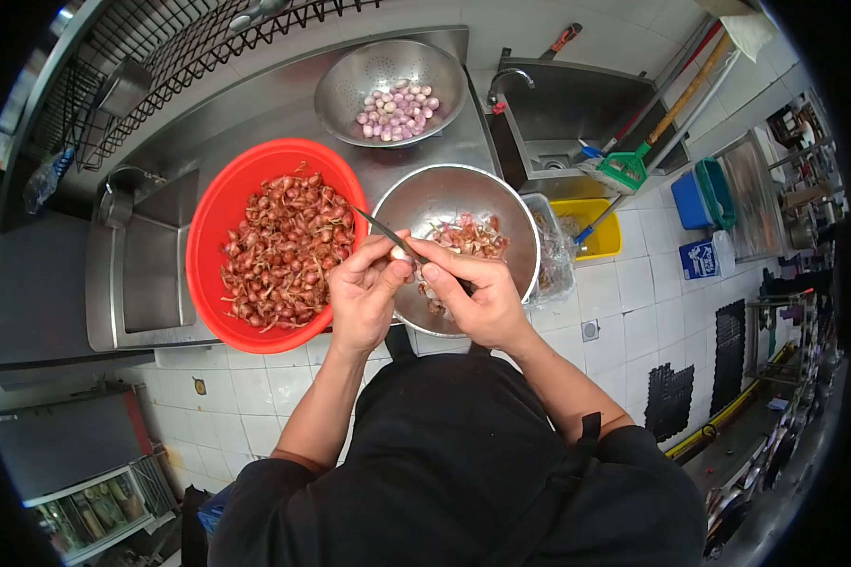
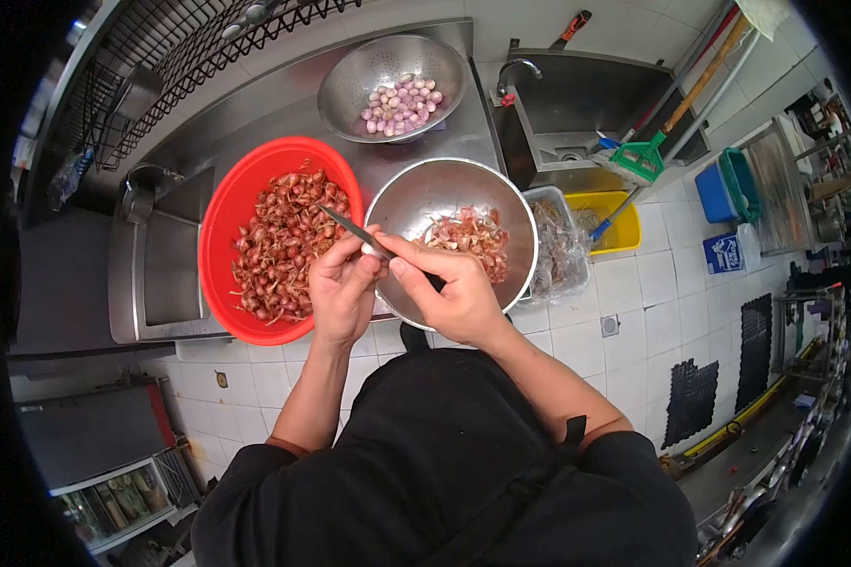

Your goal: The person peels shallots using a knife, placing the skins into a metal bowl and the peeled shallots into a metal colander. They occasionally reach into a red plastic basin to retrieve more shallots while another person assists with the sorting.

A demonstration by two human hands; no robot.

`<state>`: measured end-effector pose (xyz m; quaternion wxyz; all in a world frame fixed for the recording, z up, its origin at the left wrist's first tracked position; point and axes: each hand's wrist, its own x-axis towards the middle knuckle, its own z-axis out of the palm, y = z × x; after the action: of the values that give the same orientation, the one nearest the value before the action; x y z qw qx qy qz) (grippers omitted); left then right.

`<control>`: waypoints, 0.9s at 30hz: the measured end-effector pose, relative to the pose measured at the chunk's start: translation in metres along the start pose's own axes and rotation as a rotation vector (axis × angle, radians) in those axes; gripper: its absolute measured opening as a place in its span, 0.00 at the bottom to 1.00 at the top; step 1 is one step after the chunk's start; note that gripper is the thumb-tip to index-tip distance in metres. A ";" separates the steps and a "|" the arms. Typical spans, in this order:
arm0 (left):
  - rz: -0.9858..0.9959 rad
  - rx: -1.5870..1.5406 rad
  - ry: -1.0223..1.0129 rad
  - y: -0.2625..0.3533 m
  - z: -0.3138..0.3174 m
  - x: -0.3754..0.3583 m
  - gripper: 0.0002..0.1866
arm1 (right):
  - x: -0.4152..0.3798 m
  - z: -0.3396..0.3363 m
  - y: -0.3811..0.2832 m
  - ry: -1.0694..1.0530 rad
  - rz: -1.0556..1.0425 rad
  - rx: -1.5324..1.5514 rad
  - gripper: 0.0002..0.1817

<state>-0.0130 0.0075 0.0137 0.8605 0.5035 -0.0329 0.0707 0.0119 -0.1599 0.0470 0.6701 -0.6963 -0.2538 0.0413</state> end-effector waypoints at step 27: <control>-0.124 -0.259 -0.076 0.004 -0.006 0.001 0.16 | -0.012 0.002 0.003 0.000 0.313 0.350 0.19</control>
<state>-0.0129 0.0147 0.0140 0.9191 0.3915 -0.0430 -0.0067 0.0016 -0.1629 0.0406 0.7660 -0.6004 -0.1316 0.1882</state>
